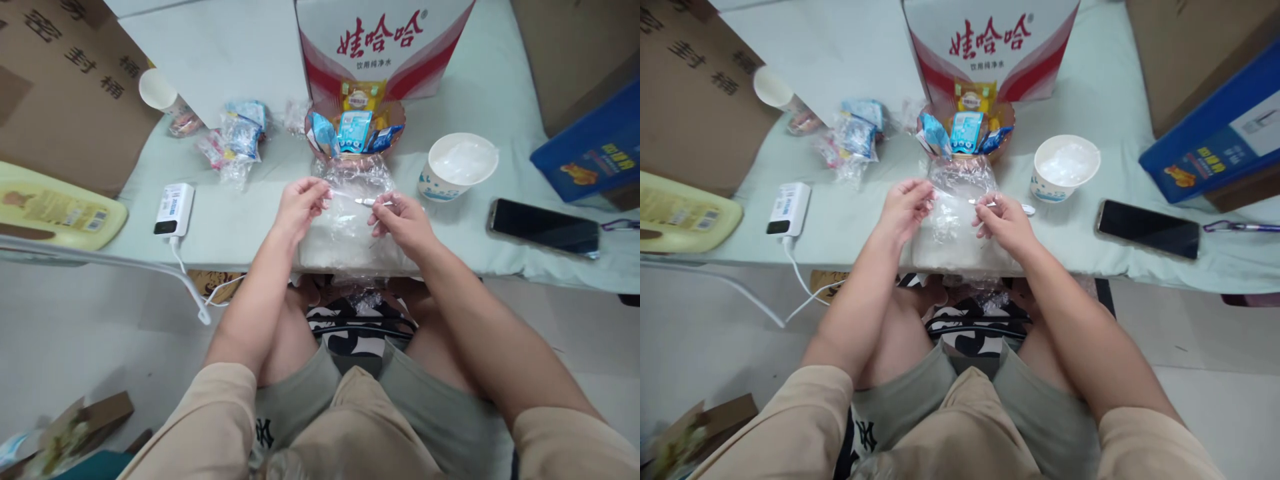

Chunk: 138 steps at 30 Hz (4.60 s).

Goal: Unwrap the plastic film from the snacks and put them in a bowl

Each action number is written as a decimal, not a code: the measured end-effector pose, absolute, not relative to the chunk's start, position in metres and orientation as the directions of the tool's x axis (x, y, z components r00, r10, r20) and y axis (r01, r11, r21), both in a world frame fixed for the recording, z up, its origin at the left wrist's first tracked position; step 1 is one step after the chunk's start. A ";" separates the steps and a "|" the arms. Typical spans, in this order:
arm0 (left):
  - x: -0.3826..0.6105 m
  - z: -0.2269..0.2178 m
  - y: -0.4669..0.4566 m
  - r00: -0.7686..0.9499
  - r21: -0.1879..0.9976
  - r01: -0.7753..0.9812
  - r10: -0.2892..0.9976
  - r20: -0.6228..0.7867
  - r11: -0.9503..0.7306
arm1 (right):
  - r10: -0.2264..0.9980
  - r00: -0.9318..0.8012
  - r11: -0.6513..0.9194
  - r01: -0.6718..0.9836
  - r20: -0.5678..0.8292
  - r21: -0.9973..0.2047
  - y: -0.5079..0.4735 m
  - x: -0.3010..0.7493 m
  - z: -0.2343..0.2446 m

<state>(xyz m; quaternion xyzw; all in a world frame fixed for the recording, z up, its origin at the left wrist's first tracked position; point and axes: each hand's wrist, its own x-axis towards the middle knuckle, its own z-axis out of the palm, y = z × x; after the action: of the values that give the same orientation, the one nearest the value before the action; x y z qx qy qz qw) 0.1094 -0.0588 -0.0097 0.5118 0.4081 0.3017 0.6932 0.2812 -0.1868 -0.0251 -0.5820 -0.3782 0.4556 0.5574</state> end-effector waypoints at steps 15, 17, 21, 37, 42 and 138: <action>0.113 -0.017 -0.073 0.496 0.955 0.006 0.828 -0.262 0.298 | 0.878 0.446 -0.084 -0.210 -0.172 -0.974 -0.185 0.287 -0.038; 0.110 -0.016 -0.079 0.554 0.967 0.008 0.804 -0.217 0.256 | 0.883 0.454 -0.055 -0.157 -0.121 -0.986 -0.189 0.287 -0.038; 0.109 -0.013 -0.096 0.629 0.992 0.027 0.769 -0.115 0.127 | 0.869 0.493 -0.001 -0.051 -0.026 -0.999 -0.197 0.284 -0.036; 0.087 -0.009 -0.093 0.623 0.956 0.044 0.756 0.201 -0.291 | 0.941 0.250 0.144 0.312 0.228 -0.939 -0.207 0.274 -0.024; 0.087 -0.005 -0.089 0.606 0.925 0.141 0.770 0.201 -0.353 | 0.881 0.421 0.010 0.439 0.215 -0.899 -0.204 0.276 -0.020; 0.135 -0.030 -0.076 0.380 0.983 0.099 0.919 0.108 -0.157 | 0.915 0.404 -0.076 0.138 -0.014 -0.987 -0.175 0.294 -0.027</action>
<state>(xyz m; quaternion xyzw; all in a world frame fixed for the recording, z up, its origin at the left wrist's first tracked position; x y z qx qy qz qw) 0.1350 -0.0762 -0.0298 0.6493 0.3918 0.3958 0.5179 0.2942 -0.1747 -0.0269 -0.6397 -0.4116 0.3588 0.5410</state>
